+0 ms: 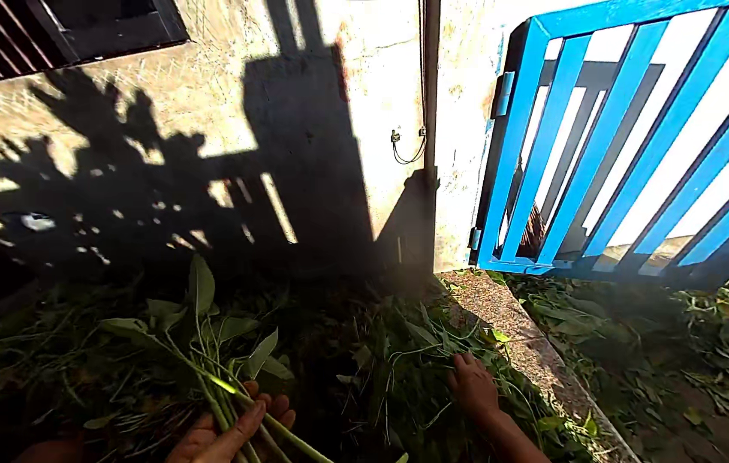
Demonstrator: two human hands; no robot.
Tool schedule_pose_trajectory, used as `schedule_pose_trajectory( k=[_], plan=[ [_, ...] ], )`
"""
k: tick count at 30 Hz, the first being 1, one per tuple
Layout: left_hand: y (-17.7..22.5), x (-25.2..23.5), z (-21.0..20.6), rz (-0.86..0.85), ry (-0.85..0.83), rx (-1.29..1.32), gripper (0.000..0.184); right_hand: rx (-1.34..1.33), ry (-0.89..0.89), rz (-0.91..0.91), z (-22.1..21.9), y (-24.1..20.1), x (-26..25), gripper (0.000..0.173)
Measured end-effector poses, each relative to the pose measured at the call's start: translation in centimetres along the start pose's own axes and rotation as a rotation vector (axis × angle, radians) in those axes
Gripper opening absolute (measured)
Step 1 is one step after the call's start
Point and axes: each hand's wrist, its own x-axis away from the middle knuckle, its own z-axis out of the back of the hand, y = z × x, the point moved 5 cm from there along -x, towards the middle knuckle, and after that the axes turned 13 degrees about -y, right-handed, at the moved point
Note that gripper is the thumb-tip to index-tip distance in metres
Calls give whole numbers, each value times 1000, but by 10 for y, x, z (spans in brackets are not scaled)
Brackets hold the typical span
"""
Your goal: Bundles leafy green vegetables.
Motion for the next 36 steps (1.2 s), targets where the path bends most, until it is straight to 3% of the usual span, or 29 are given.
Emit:
schedule_pose_trajectory(
  k=[2,4,6,10,12,17,19,24,31,36],
  plan=[
    [-3,-1,-3,23,-19,-16,19,148,86,185,-2,-24,-20,33],
    [-6,-2,-5,38,-50,-29,20,256,0,288,-10,-48,-37,40],
    [-8,-2,-10,52,-56,-24,20,319,-174,296,-22,-64,-51,48],
    [-9,-2,-19,66,-54,14,19,275,-378,222,-21,-75,-48,36],
    [-8,-2,-19,71,-41,16,21,64,-422,198,-2,-78,-34,35],
    [-12,-1,-19,94,-28,62,21,-1127,-355,440,41,-77,49,27],
    [-14,0,-22,96,-21,67,18,-1257,-330,543,51,-90,91,27],
    [-21,3,-24,60,-76,-31,21,-909,-96,861,50,-128,163,24],
    [-34,2,-22,30,-254,-227,40,-538,3,929,38,-173,209,26],
    [-30,5,-16,3,-280,-239,22,-512,-50,928,34,-180,221,27]
  ],
)
